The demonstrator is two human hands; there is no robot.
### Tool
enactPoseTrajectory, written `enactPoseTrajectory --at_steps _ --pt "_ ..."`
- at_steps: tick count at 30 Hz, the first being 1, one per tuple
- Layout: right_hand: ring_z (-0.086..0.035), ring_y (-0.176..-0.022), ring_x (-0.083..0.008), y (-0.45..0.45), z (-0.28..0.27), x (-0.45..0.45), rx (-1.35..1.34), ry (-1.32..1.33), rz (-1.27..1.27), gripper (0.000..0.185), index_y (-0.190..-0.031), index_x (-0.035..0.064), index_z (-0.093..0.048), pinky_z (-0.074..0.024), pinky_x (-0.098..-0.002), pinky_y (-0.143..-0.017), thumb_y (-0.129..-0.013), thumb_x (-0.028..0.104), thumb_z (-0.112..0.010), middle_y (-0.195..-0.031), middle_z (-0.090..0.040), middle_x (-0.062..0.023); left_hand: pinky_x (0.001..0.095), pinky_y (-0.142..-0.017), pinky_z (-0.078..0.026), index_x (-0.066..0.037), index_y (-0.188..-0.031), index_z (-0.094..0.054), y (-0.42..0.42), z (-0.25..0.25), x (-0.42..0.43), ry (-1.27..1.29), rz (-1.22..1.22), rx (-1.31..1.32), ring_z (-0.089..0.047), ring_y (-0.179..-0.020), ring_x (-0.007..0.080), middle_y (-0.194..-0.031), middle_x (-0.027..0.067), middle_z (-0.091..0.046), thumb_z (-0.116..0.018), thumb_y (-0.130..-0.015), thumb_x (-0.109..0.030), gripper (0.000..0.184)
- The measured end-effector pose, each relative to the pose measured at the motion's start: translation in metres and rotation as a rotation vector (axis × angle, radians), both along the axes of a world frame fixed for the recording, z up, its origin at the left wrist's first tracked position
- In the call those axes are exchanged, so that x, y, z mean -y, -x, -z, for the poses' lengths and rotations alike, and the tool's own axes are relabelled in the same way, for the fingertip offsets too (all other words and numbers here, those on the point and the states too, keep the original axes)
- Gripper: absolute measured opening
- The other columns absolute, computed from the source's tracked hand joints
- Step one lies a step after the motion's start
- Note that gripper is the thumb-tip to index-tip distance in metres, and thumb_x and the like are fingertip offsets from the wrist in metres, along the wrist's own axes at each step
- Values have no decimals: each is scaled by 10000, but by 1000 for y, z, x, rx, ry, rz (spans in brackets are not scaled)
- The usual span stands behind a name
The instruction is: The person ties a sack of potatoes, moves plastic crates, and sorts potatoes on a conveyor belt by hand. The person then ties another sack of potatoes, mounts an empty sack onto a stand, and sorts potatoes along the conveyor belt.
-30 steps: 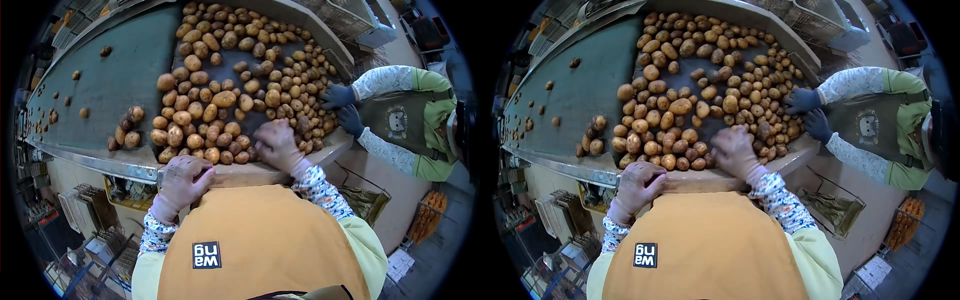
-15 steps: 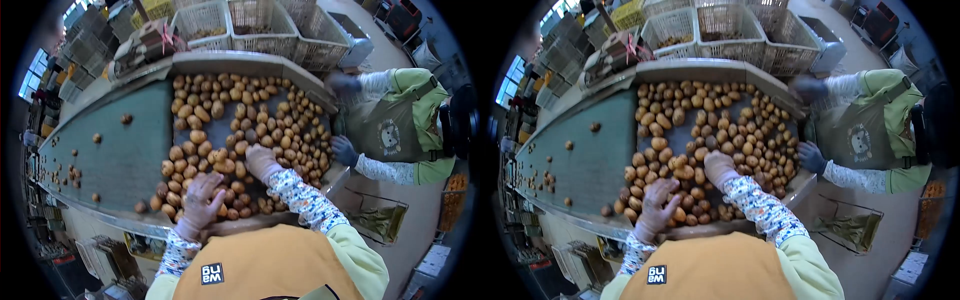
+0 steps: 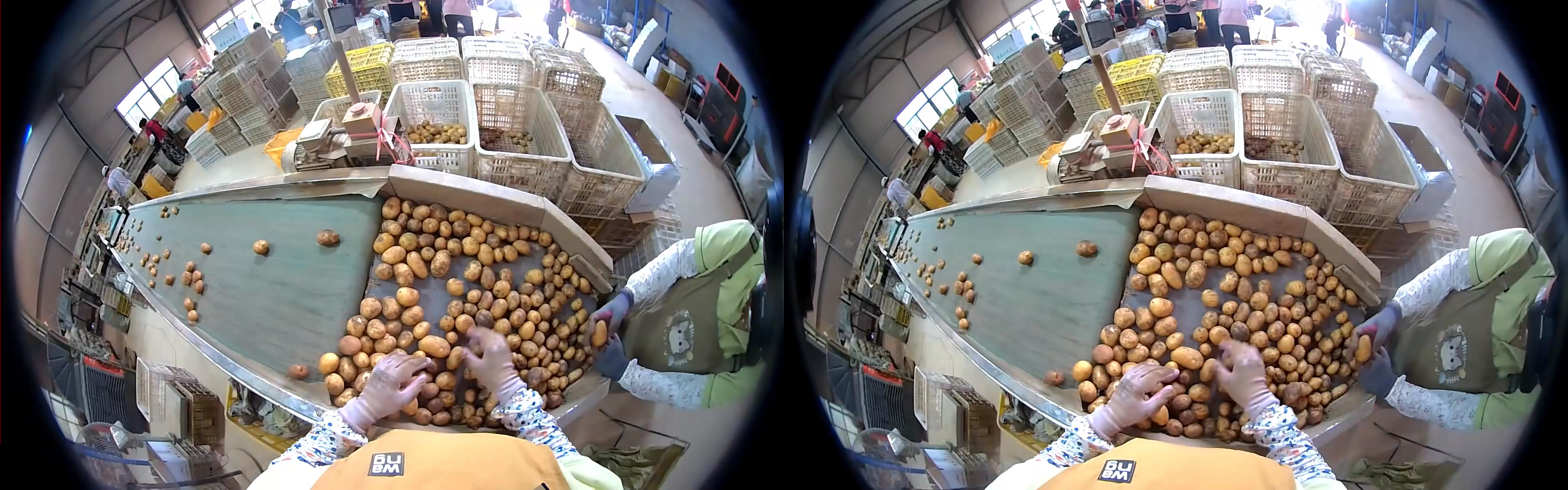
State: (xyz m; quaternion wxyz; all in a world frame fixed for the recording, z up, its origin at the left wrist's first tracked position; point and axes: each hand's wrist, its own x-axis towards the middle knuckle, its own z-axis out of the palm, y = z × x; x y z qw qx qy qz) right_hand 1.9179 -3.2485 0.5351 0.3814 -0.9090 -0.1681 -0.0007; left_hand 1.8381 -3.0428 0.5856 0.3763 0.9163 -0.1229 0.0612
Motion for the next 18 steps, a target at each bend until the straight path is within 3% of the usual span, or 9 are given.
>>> enactPoseTrajectory --at_steps 2,3,5,7,9,11,14,16,18 --pt "-436 -1019 -291 -13 -4 -1 49 178 118 548 -1178 59 -447 -273 -420 -935 -718 285 -643 -1079 -510 -158 365 -847 -411 -56 -987 -612 0 -4 2 -28 -1 14 -572 -895 270 -942 105 -617 -640 -742 -184 278" --pt "-436 -1019 -291 -11 -11 -7 43 176 114 548 -1178 59 -447 -273 -420 -935 -718 285 -643 -1079 -510 -158 362 -849 -411 -55 -990 -612 -1 -5 3 -46 0 36 -571 -892 273 -938 105 -618 -640 -743 -187 281" --pt "-391 -1058 -328 2 -29 -32 253 336 -229 571 -1187 120 -422 -275 -492 -904 -719 383 -616 -1097 -426 -185 369 -837 -420 -59 -992 -613 -4 -14 5 -27 10 40 -575 -884 263 -933 106 -618 -637 -746 -166 269" --pt "-317 -1176 -360 3 17 -55 444 277 -489 572 -1220 162 -406 -202 -526 -980 -735 406 -587 -1214 -364 -218 367 -805 -431 -52 -951 -610 -4 -20 5 22 -2 179 -568 -857 263 -893 99 -616 -633 -727 -119 236" --pt "-233 -1251 -378 -44 7 -62 306 386 -287 605 -1286 144 -360 -156 -535 -1011 -776 421 -530 -1321 -293 -225 363 -782 -438 -51 -909 -609 -4 -19 -7 130 19 272 -575 -840 254 -883 90 -618 -618 -699 -35 211" --pt "-231 -1257 -385 -74 35 -61 262 194 74 667 -1295 36 -341 -130 -528 -1020 -801 460 -486 -1346 -296 -214 367 -774 -435 -41 -912 -599 3 -35 -17 8 -65 318 -572 -836 257 -886 97 -610 -609 -686 -30 226" --pt "-259 -1243 -390 -70 15 -84 235 180 -118 687 -1311 54 -325 -89 -508 -1038 -793 478 -482 -1331 -300 -246 397 -806 -399 -11 -976 -584 -8 -76 -9 -257 -80 59 -536 -871 292 -916 118 -595 -623 -709 -157 307" --pt "-263 -1238 -396 -40 29 -115 415 407 -231 618 -1315 93 -334 -76 -494 -1045 -820 447 -444 -1329 -287 -266 357 -689 -424 -30 -816 -566 -27 -102 18 -441 240 128 -527 -768 247 -795 97 -552 -651 -642 -179 244" --pt "-262 -1241 -396 -8 13 -122 361 273 -321 527 -1283 93 -393 -96 -480 -1048 -850 393 -397 -1308 -316 -272 351 -646 -443 -39 -751 -568 -20 -82 70 -603 260 -153 -540 -749 245 -732 93 -547 -662 -620 -173 209"
